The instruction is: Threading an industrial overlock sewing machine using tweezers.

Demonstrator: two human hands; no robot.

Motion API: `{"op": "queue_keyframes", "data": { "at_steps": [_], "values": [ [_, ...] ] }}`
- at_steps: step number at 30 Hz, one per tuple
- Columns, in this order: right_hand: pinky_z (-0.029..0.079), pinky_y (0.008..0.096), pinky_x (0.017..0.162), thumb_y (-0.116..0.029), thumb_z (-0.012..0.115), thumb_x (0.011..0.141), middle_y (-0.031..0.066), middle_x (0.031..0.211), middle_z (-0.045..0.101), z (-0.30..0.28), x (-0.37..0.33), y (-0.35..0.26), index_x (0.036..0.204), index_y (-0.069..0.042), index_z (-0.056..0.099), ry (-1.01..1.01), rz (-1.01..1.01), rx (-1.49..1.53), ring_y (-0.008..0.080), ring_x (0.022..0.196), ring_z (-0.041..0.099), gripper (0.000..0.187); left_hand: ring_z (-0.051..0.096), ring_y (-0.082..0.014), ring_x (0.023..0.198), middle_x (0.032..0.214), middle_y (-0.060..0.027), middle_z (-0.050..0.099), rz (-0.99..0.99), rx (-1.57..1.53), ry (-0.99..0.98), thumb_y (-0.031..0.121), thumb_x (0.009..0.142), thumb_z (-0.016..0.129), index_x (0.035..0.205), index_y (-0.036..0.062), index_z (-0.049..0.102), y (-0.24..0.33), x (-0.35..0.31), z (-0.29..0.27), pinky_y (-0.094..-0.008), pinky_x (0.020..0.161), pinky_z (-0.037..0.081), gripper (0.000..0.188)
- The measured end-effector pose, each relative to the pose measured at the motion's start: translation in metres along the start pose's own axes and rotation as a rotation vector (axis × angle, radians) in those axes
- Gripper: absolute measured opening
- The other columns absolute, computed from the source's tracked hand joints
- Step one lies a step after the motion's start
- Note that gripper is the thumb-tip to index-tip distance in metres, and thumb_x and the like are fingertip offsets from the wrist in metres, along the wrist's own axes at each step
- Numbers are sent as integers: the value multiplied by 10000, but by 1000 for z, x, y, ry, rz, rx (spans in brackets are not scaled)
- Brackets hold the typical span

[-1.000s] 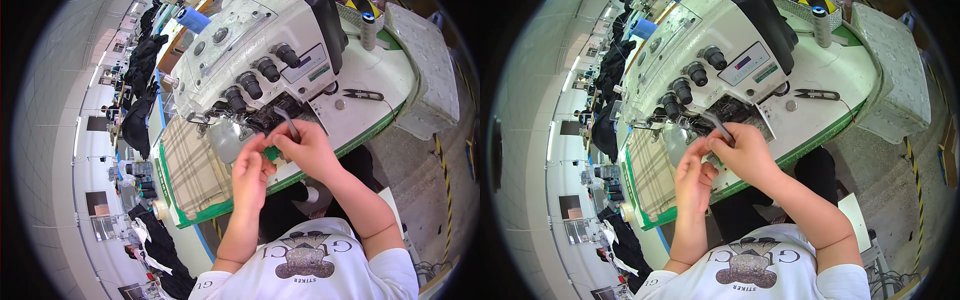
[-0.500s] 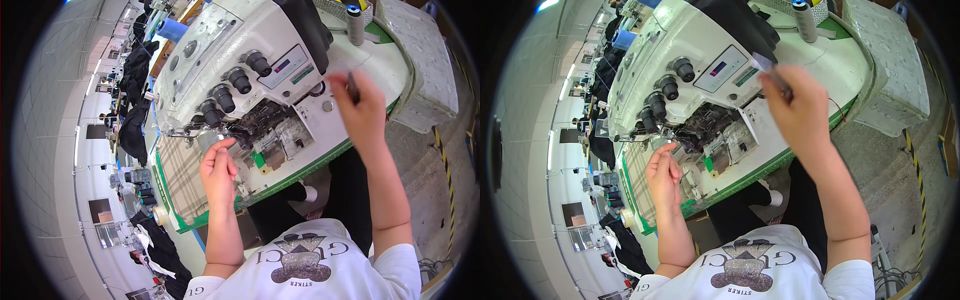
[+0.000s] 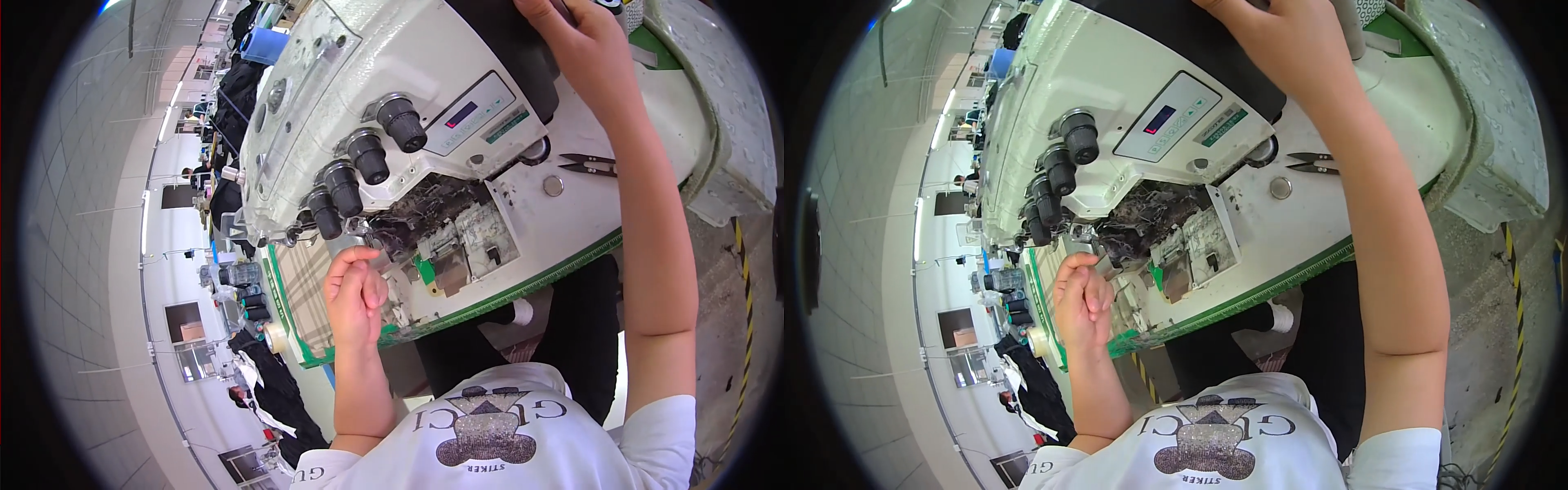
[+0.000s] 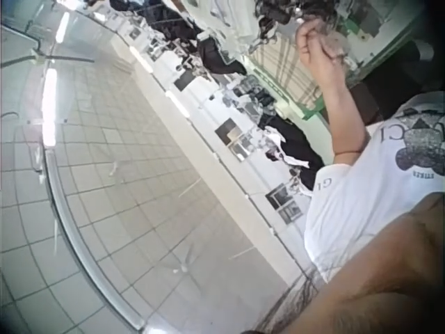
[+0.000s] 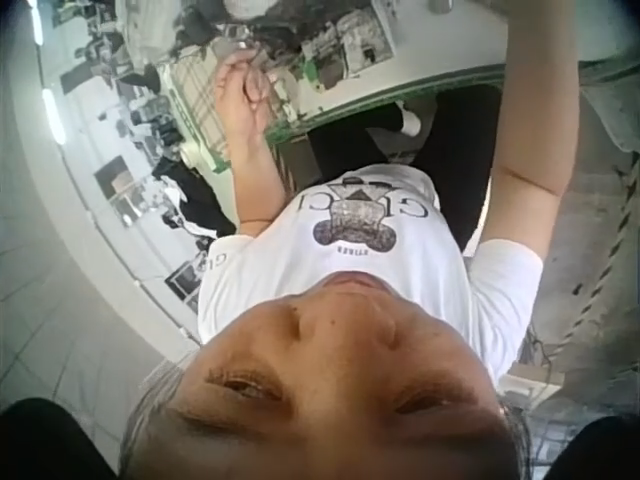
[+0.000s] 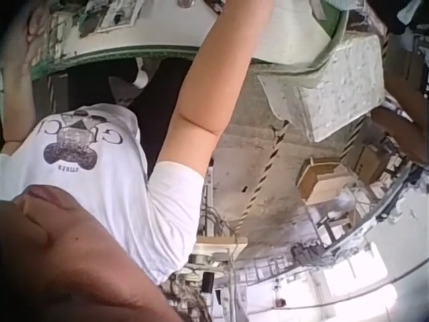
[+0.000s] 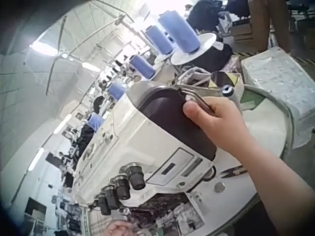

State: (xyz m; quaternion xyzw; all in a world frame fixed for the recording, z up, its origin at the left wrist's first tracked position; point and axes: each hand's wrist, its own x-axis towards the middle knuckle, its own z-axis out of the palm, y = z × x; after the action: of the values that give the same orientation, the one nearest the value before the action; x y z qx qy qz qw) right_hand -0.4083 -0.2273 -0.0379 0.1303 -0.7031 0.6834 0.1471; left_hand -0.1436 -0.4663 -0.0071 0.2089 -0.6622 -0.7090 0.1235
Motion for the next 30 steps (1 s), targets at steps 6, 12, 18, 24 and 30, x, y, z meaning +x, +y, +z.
{"op": "queue_keyframes", "data": {
  "at_steps": [6,12,18,24,30],
  "values": [
    [382,237,589,-626,549,931,9,801,629,8,29,7,958,19,702,-10,92,412,80,664,506,664,290,-42,393,507,31,433,-13,-44,-25,62,998,425,1030,19,630,1,1,-3,-224,434,257,212],
    [411,298,585,-537,577,947,24,641,560,5,54,-12,759,21,645,-151,277,25,119,637,532,593,293,-45,389,508,28,434,-8,-10,-25,62,1002,421,1027,23,631,3,0,1,-223,438,268,215],
    [428,340,562,-398,603,945,73,623,593,13,58,22,787,39,666,-154,117,-25,148,585,523,469,297,-49,389,511,30,436,-9,-5,-20,55,1001,423,1024,24,630,3,-1,0,-227,446,285,210],
    [460,336,580,-298,580,969,135,632,616,13,57,51,880,26,665,-216,-38,-297,143,563,534,347,301,-50,391,515,26,426,-1,-17,4,67,1007,439,1023,17,627,0,-4,-1,-228,449,290,195],
    [467,368,621,-397,667,905,171,639,626,12,54,33,816,22,685,-98,48,-118,271,606,608,428,309,-48,391,521,26,431,7,-1,7,62,1005,444,1023,14,627,0,-3,0,-225,433,286,190]
  ]
}}
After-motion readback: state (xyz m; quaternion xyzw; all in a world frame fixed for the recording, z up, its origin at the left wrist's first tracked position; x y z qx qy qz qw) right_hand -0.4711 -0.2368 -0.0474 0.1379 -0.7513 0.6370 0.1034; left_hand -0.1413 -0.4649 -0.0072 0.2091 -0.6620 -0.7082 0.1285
